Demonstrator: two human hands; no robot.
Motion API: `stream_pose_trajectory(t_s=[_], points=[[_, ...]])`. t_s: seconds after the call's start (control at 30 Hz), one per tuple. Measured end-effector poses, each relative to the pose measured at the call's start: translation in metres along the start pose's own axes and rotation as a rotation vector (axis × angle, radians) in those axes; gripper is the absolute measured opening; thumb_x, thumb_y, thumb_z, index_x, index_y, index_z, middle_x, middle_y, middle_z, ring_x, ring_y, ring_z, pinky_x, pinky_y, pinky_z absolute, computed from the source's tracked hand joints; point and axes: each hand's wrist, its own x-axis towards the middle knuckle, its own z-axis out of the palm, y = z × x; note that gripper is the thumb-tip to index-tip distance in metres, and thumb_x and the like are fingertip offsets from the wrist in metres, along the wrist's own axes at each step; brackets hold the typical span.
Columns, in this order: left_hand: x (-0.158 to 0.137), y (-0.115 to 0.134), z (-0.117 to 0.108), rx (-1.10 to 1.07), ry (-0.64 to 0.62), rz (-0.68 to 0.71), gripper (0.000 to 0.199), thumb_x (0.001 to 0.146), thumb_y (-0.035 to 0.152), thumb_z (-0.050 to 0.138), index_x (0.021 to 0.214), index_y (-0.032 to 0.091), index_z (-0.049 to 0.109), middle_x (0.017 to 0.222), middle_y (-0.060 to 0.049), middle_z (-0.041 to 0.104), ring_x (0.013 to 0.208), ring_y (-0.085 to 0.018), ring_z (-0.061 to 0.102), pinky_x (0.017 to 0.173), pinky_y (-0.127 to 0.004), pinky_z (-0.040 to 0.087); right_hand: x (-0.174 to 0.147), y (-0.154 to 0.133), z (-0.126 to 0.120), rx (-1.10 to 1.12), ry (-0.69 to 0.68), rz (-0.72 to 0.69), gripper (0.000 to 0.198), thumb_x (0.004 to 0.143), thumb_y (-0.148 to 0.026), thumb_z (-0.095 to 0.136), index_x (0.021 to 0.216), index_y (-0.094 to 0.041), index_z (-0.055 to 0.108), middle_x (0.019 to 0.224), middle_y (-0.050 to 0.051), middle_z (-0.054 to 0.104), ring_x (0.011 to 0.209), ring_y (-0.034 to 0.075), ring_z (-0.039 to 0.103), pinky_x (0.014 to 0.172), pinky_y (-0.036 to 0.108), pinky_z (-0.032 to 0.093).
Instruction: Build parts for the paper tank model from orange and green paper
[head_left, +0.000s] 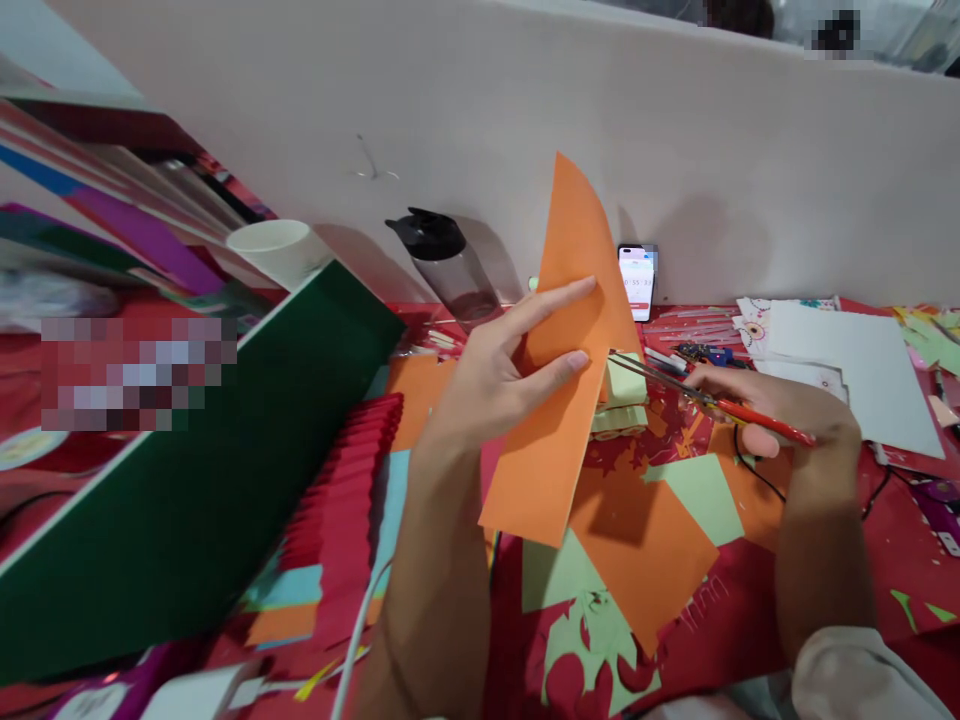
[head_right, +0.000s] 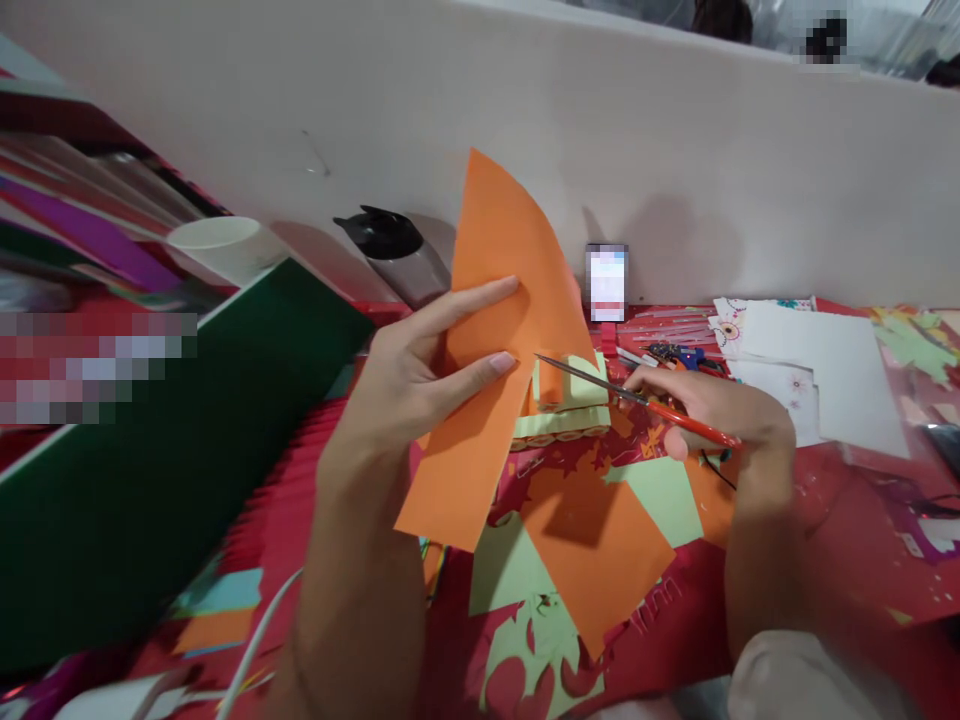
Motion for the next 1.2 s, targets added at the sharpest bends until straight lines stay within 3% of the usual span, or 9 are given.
stream_pose_trajectory(t_s=[0.13,0.3,0.53,0.67,0.8,0.9,1.2], points=[[0.001,0.001,0.001,0.012,-0.085,-0.048,0.063,0.093,0.055,0.07,0.15,0.029,0.06,0.157,-0.006,0.059,0.146,-0.032,0.054,0.125,-0.048,0.041,0.005,-0.003,0.002,-0.029,0.008,0.005,0.074,0.079,-0.076,0.074,0.13,-0.024,0.06,0.097,0.007,0.069,0.086,0.026,0.061,0.073,0.035,0.052],[0.002,0.001,0.003,-0.033,-0.152,-0.095,0.07,0.093,0.058,0.07,0.154,0.027,0.055,0.162,-0.007,0.053,0.153,-0.033,0.045,0.128,-0.048,0.036,0.016,-0.007,0.006,-0.058,-0.018,-0.102,0.087,0.08,-0.093,0.054,0.129,-0.021,0.061,0.114,0.009,0.068,0.097,0.025,0.059,0.083,0.035,0.05],[0.004,0.0,0.008,-0.061,-0.22,-0.133,0.07,0.092,0.053,0.072,0.155,0.028,0.053,0.163,-0.007,0.052,0.154,-0.033,0.044,0.128,-0.048,0.037,0.022,-0.013,0.012,-0.048,0.023,-0.113,0.084,0.079,-0.095,0.05,0.115,-0.021,0.064,0.099,0.005,0.065,0.083,0.021,0.055,0.072,0.031,0.045],[0.006,0.0,0.01,-0.079,-0.239,-0.135,0.07,0.091,0.049,0.074,0.154,0.026,0.054,0.161,-0.008,0.054,0.153,-0.032,0.045,0.127,-0.046,0.038,0.024,-0.014,0.013,-0.056,0.042,-0.124,0.067,0.085,-0.083,0.06,0.108,-0.02,0.066,0.096,0.005,0.066,0.082,0.02,0.055,0.069,0.029,0.045],[0.006,-0.001,0.011,-0.095,-0.244,-0.143,0.07,0.091,0.047,0.074,0.154,0.025,0.055,0.161,-0.008,0.054,0.153,-0.033,0.046,0.126,-0.046,0.04,0.025,-0.016,0.014,-0.032,0.036,-0.031,0.039,0.09,-0.056,0.071,0.107,-0.021,0.066,0.081,-0.001,0.065,0.067,0.016,0.055,0.059,0.027,0.043],[0.006,-0.002,0.011,-0.103,-0.25,-0.147,0.068,0.091,0.045,0.074,0.154,0.025,0.055,0.161,-0.009,0.055,0.151,-0.033,0.048,0.125,-0.047,0.041,0.024,-0.017,0.014,0.012,0.005,0.022,0.031,0.09,-0.045,0.07,0.111,-0.022,0.065,0.077,-0.003,0.064,0.06,0.014,0.055,0.054,0.026,0.042],[0.006,-0.008,0.013,-0.117,-0.28,-0.131,0.069,0.092,0.045,0.073,0.155,0.026,0.053,0.16,-0.009,0.055,0.149,-0.031,0.051,0.126,-0.045,0.039,0.026,-0.016,0.011,-0.082,0.029,-0.019,0.029,0.09,-0.048,0.071,0.101,-0.021,0.066,0.081,0.0,0.067,0.07,0.016,0.056,0.064,0.028,0.042]])
